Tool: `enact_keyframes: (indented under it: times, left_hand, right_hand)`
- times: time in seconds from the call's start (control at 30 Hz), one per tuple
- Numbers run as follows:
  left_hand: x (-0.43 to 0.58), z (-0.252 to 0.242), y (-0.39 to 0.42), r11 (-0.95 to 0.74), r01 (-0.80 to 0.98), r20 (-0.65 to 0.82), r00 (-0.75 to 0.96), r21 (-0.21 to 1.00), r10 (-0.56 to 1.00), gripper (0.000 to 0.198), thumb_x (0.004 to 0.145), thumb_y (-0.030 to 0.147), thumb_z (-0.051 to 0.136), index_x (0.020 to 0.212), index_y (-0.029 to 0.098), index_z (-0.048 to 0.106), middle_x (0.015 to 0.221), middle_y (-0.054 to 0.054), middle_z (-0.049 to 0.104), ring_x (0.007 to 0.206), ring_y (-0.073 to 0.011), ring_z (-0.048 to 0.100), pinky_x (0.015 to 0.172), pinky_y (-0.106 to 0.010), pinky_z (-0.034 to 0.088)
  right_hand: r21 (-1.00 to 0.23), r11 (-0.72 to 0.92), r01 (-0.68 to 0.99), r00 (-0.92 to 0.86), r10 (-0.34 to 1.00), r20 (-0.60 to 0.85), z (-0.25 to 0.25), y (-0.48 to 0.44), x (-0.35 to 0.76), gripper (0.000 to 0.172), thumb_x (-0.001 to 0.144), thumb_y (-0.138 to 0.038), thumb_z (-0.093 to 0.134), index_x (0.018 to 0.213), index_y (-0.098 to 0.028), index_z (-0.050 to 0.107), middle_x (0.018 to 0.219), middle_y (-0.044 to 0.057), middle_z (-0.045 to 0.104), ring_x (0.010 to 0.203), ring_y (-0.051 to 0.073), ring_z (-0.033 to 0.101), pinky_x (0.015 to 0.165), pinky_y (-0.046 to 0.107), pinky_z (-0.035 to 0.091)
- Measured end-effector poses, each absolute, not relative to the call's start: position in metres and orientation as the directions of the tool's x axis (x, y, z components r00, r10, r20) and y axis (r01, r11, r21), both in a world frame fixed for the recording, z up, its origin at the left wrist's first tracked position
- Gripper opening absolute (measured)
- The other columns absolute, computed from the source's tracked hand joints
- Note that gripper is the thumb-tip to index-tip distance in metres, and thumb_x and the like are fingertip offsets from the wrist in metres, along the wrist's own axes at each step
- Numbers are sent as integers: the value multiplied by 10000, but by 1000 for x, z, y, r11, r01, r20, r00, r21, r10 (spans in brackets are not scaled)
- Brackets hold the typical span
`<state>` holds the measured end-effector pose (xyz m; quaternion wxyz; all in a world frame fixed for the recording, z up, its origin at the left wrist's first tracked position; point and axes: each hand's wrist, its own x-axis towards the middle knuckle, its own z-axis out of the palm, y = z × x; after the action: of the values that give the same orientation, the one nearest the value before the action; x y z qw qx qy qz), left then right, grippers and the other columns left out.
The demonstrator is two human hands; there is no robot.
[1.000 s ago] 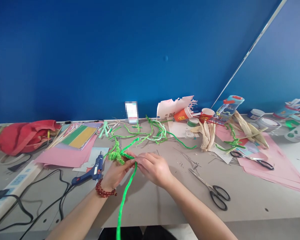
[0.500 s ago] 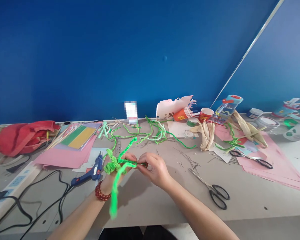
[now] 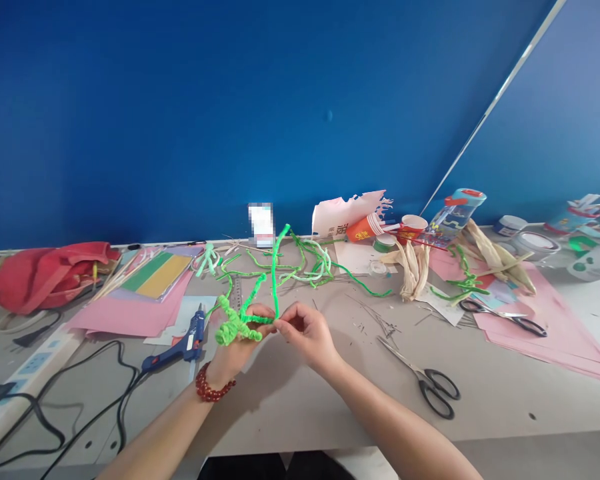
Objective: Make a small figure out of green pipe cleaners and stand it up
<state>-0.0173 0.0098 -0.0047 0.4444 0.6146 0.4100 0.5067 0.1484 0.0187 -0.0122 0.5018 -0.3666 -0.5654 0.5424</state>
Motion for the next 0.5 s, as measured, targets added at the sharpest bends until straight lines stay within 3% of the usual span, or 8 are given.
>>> enact_keyframes:
  times: [0.17, 0.33, 0.4, 0.5]
  left_hand:
    - [-18, -5, 13, -144, 21, 138, 187, 989, 973, 184, 775, 351, 720, 732, 215, 603, 673, -10, 593, 650, -197, 596, 656, -333, 500]
    - [-21, -2, 10, -165, 90, 143, 206, 982, 968, 162, 780, 354, 709, 769, 225, 611, 659, -14, 578, 631, -205, 578, 630, -340, 477]
    - [-21, 1, 9, -227, 148, 189, 233, 962, 954, 134, 814, 341, 666, 759, 230, 614, 682, -16, 577, 647, -202, 577, 657, -343, 478]
    - [-20, 3, 7, -322, 204, 268, 253, 924, 930, 120, 810, 348, 661, 760, 240, 645, 728, -21, 596, 693, -211, 584, 737, -368, 480]
  right_hand:
    - [-942, 333, 47, -206, 926, 318, -9, 16, 150, 186, 882, -326, 607, 755, -196, 564, 673, 16, 661, 579, 129, 584, 539, 238, 468]
    - [-827, 493, 269, -201, 869, 452, -7, 14, 151, 133, 866, -257, 562, 748, -195, 566, 660, 10, 612, 589, 130, 526, 549, 245, 422]
    - [-880, 418, 225, -192, 905, 381, -8, 14, 151, 149, 856, -273, 570, 731, -194, 556, 641, 4, 594, 578, 127, 514, 527, 237, 410]
    - [-988, 153, 8, -231, 962, 147, -9, 17, 150, 202, 837, -346, 612, 728, -187, 555, 611, -2, 598, 550, 121, 528, 510, 227, 426]
